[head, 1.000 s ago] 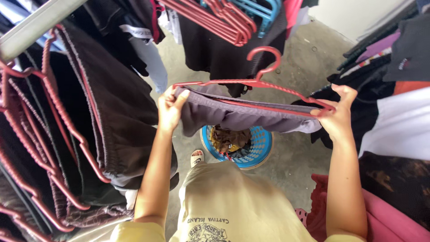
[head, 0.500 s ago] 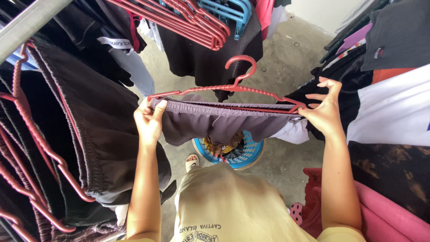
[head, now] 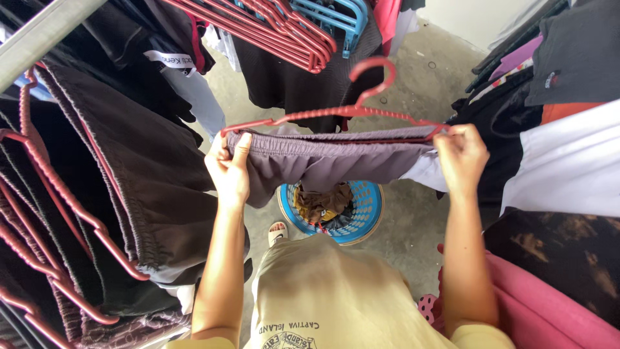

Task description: The person hangs various items of clothing including shirts and shorts from a laundry basket onto hangers and places them on a garment rack.

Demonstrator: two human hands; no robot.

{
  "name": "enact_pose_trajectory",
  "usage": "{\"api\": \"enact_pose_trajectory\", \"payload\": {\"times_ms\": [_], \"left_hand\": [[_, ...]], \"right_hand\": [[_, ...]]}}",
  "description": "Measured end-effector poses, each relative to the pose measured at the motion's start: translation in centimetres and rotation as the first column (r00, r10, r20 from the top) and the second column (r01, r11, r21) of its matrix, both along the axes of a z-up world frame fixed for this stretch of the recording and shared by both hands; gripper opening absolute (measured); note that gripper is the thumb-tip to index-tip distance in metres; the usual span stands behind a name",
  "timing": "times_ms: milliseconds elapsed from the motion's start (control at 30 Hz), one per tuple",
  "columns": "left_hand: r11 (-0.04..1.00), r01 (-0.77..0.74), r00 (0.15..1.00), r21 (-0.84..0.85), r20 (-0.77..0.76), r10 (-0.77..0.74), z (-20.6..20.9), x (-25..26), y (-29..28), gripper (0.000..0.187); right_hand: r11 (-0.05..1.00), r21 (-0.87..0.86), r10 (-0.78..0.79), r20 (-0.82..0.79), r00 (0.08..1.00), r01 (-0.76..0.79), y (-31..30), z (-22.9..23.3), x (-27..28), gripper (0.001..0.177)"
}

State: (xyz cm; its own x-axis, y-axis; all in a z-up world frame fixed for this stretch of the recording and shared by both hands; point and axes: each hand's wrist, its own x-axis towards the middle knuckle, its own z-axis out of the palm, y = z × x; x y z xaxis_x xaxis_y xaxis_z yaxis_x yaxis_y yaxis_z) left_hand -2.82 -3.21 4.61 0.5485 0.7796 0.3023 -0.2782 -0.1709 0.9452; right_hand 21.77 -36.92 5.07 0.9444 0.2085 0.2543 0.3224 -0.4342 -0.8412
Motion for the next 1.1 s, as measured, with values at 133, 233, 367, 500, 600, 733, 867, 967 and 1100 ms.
{"api": "enact_pose_trajectory", "payload": {"times_ms": [133, 233, 367, 500, 600, 733, 867, 967, 1100], "left_hand": [[0.961, 0.011, 0.981, -0.277, 0.188, 0.043, -1.1, 0.8, 0.1, 0.012], [0.940, 0.032, 0.981, -0.340, 0.189, 0.034, -1.5, 0.4, 0.7, 0.010], [0.912, 0.105, 0.980, -0.396, 0.199, -0.027, -1.1, -0.2, 1.2, 0.012], [0.952, 0.107, 0.980, -0.286, 0.191, -0.053, -0.1, -1.3, 2.6, 0.015], [0.985, 0.102, 0.987, -0.142, 0.139, -0.082, 0.9, -2.0, 4.1, 0.011], [0.959, 0.213, 0.972, -0.186, 0.138, -0.189, 2.4, -2.0, 5.3, 0.016], [0.964, 0.235, 0.970, -0.126, 0.097, -0.224, 3.0, -0.9, 4.8, 0.017], [0.950, 0.235, 0.968, -0.206, 0.138, -0.210, 3.6, -0.5, 4.1, 0.014], [0.975, 0.146, 0.989, -0.167, 0.030, -0.143, 3.5, 0.3, 2.7, 0.022]], "right_hand": [[0.632, 0.764, 0.392, -0.165, 0.905, -0.134, 2.3, -3.0, -3.0, 0.037], [0.599, 0.718, 0.349, 0.164, 0.923, -0.354, 3.3, -3.9, -4.5, 0.064], [0.907, 0.408, -0.071, 0.394, 0.916, -0.105, 3.4, -4.0, -3.2, 0.039], [0.954, 0.248, 0.016, 0.520, 0.854, -0.168, 1.4, -4.2, -1.6, 0.021], [0.808, 0.494, 0.252, 0.203, 0.946, -0.321, -0.9, -4.9, -0.6, 0.024], [0.607, 0.757, 0.423, -0.052, 0.905, -0.241, -2.2, -4.9, 0.6, 0.040], [0.409, 0.726, 0.832, -0.047, 0.553, -0.553, -2.5, -0.7, 0.9, 0.057], [0.415, 0.542, 0.889, -0.070, 0.453, -0.731, -2.4, 4.6, 0.0, 0.059], [0.524, 0.125, 0.846, -0.191, 0.498, -0.843, -1.6, 8.3, -1.8, 0.040]]}}
